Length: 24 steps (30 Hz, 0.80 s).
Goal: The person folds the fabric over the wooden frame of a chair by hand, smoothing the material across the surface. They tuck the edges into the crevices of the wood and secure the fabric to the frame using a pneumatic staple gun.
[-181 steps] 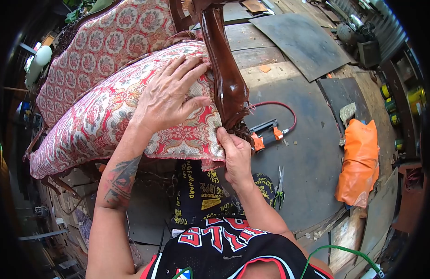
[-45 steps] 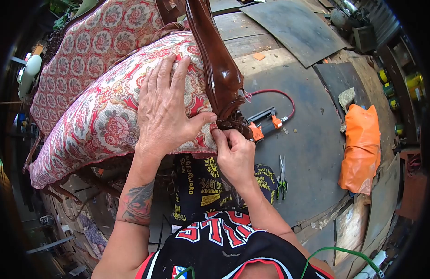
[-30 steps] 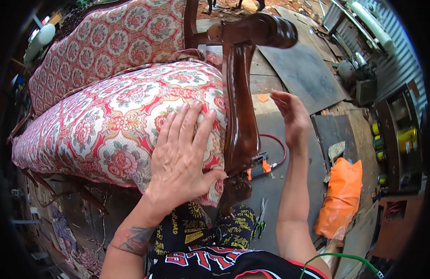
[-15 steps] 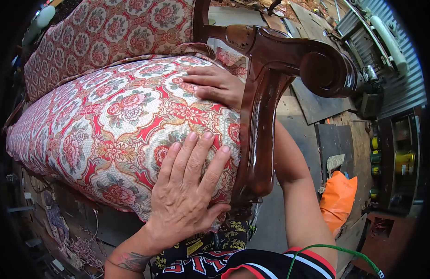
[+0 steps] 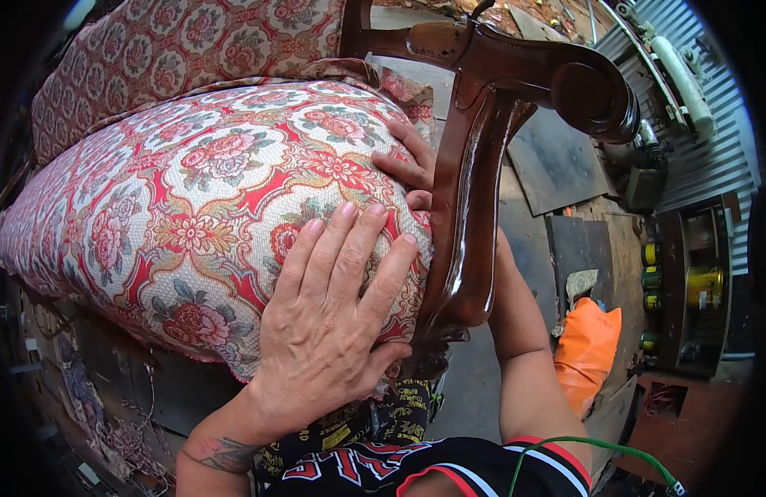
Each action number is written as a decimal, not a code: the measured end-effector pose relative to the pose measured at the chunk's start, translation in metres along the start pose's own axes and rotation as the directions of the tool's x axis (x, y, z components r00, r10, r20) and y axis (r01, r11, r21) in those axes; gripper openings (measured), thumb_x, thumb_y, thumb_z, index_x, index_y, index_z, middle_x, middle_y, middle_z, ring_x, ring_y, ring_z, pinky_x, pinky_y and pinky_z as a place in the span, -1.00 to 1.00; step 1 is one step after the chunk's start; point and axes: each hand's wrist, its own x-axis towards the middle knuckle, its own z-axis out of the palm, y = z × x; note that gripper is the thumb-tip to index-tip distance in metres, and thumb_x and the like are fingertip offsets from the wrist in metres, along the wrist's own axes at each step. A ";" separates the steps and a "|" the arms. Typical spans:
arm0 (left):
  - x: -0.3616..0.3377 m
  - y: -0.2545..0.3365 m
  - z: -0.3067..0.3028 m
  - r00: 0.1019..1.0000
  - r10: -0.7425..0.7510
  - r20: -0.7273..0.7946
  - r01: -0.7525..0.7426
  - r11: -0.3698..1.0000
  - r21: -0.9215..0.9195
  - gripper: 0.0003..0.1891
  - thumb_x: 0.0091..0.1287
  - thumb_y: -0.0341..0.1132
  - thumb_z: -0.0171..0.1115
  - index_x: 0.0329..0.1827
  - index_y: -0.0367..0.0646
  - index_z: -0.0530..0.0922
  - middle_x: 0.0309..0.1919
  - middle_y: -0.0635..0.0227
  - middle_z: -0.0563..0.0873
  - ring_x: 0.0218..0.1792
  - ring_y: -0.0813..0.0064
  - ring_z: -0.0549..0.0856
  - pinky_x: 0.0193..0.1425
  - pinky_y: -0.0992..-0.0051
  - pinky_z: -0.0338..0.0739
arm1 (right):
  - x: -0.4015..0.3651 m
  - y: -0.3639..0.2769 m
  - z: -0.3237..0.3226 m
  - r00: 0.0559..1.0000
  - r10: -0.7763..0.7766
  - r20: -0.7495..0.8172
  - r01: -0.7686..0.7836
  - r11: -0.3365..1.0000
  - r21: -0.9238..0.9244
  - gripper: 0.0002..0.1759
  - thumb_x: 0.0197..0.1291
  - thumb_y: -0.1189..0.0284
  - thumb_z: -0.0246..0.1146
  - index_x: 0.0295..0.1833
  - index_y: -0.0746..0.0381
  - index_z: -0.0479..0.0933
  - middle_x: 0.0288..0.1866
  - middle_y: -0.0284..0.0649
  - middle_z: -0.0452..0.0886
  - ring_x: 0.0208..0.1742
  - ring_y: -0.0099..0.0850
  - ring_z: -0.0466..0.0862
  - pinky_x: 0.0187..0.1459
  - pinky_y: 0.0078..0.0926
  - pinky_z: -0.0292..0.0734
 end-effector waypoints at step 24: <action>-0.014 -0.005 -0.001 0.988 0.016 0.153 -0.071 0.929 0.363 0.33 0.01 0.36 0.70 0.76 -0.11 0.18 0.73 -0.34 0.06 0.71 -0.39 0.13 0.73 -0.31 0.01 | -0.395 0.222 -0.032 -0.167 0.074 -0.983 -0.805 0.565 0.180 -0.54 0.64 0.18 0.19 0.29 0.35 0.66 0.31 0.01 0.76 0.28 -0.12 0.74 0.38 -0.20 0.54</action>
